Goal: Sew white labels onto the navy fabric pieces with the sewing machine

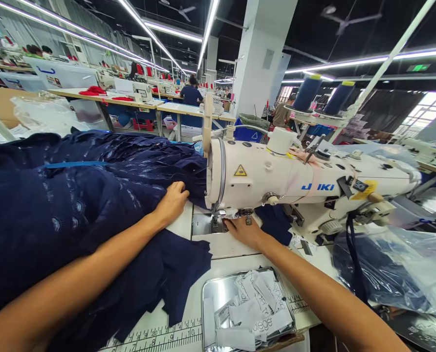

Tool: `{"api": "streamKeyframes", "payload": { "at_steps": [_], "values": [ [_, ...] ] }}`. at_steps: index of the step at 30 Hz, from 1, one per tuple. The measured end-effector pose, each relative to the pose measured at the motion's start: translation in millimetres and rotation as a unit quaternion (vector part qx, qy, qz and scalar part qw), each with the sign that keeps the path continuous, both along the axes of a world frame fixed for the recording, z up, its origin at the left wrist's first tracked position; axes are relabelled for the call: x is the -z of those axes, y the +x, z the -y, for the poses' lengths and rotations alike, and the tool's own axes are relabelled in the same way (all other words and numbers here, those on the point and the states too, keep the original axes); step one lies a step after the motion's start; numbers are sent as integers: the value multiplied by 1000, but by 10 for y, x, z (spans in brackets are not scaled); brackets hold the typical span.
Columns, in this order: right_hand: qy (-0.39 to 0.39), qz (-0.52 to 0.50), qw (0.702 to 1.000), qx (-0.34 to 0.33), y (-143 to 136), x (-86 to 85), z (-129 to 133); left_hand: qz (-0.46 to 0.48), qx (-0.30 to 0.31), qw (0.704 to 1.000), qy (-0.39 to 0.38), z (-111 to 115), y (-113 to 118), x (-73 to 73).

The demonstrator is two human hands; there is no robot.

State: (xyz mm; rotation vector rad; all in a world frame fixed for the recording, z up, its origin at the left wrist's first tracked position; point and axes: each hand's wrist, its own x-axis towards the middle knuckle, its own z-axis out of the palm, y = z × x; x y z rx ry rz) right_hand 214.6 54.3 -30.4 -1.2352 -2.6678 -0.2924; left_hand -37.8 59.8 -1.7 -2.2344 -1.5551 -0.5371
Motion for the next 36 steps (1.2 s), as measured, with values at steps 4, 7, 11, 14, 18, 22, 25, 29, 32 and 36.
{"api": "streamKeyframes", "payload": {
  "at_steps": [4,7,11,14,18,22,25,29,32,36],
  "values": [
    [-40,-106,983,-142,-55,-157,411,24,110,992,52,247,-100,-104],
    [-101,-212,946,-221,-271,-251,663,43,203,978,11,498,-96,-144],
    [-219,-321,906,-169,-667,-318,720,252,143,949,-123,718,-68,-121],
    [-303,-381,869,-92,-901,-344,608,407,103,880,-225,776,-71,-121],
    [-337,-422,840,-55,-1027,-346,478,505,95,792,-330,793,-88,-167],
    [-319,-449,833,-46,-1019,-338,449,495,89,789,-354,791,-94,-182],
    [-311,-462,830,-37,-1005,-350,470,468,82,819,-323,792,-77,-169],
    [-355,-483,800,-8,-1010,-370,500,448,81,844,-282,794,-53,-152],
    [-410,-492,768,26,-1025,-379,503,441,88,851,-273,790,-55,-130],
    [-433,-509,742,55,-1045,-400,499,419,94,864,-263,793,-62,-93]
  ]
}}
